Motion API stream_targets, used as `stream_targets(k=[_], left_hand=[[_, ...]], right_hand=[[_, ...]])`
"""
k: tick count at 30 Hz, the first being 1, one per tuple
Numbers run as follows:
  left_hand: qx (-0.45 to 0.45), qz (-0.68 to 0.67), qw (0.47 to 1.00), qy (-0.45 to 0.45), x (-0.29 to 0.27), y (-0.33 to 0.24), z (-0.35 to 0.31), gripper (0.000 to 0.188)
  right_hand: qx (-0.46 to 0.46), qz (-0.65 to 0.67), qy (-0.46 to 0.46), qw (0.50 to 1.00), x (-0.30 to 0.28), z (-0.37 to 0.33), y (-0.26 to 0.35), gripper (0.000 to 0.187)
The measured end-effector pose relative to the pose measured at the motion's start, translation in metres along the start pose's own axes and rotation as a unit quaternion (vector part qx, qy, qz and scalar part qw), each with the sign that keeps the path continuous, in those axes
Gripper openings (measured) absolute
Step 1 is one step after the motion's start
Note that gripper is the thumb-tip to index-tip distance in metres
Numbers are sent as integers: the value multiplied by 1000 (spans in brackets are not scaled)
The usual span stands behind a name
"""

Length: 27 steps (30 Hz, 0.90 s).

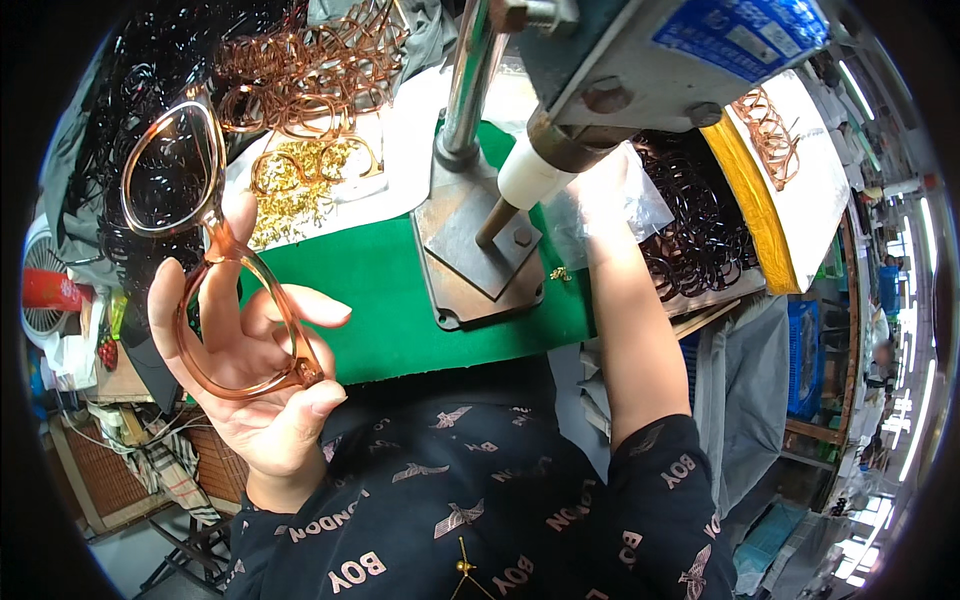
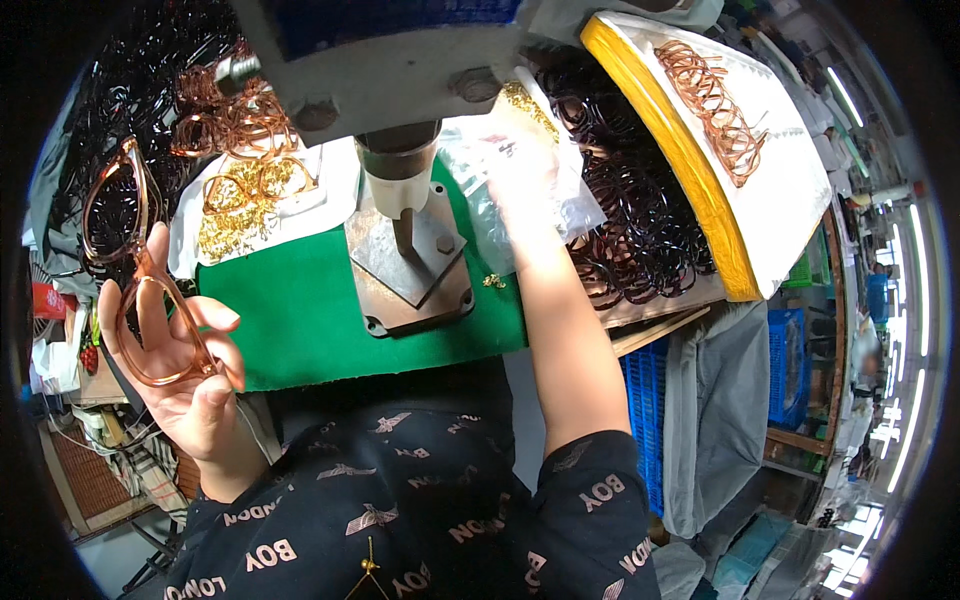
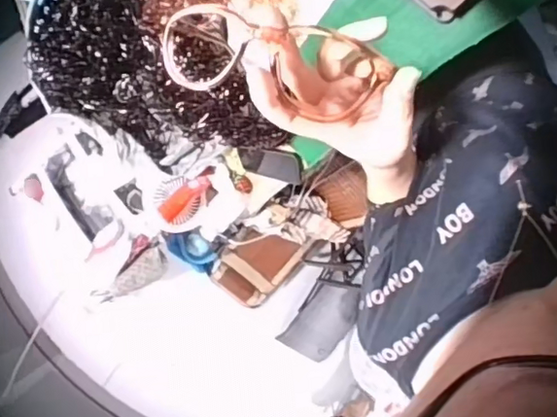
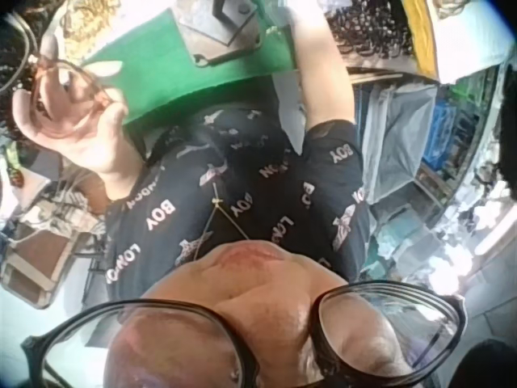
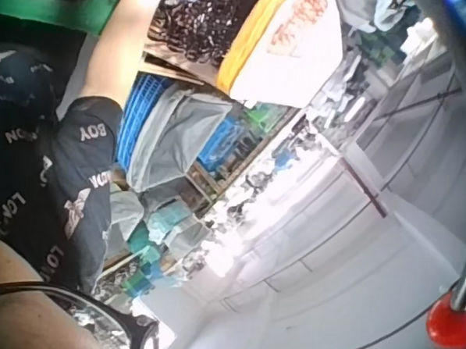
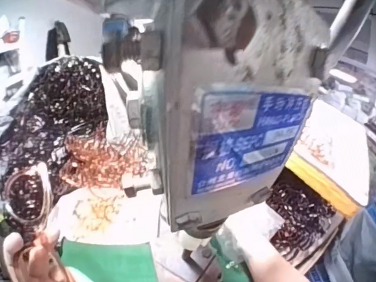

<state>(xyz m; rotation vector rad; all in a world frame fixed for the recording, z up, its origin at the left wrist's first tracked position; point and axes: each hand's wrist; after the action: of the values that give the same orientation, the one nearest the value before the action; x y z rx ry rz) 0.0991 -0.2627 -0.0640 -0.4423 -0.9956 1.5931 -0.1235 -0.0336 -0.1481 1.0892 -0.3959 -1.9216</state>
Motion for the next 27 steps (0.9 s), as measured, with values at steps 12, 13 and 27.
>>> stream_targets(k=[12,13,27], left_hand=[[-9,2,1000,-9,11,10,1,95],[-13,3,1000,-12,14,10,0,95],[-4,13,1000,12,16,13,-1,91]], right_hand=[[176,-86,161,967,-77,-113,61,9],[143,-78,158,974,-75,-117,59,9],[321,96,158,929,-102,-124,54,7]])
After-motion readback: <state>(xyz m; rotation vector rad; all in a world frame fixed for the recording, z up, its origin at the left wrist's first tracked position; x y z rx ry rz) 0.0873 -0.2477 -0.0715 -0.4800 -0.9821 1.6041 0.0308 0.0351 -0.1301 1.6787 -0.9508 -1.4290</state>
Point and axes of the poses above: each hand's wrist, its own z-axis towards the middle knuckle, its own x-axis out of the palm, y = z × x, and after that the axes turned 2 degrees about -y, right-handed
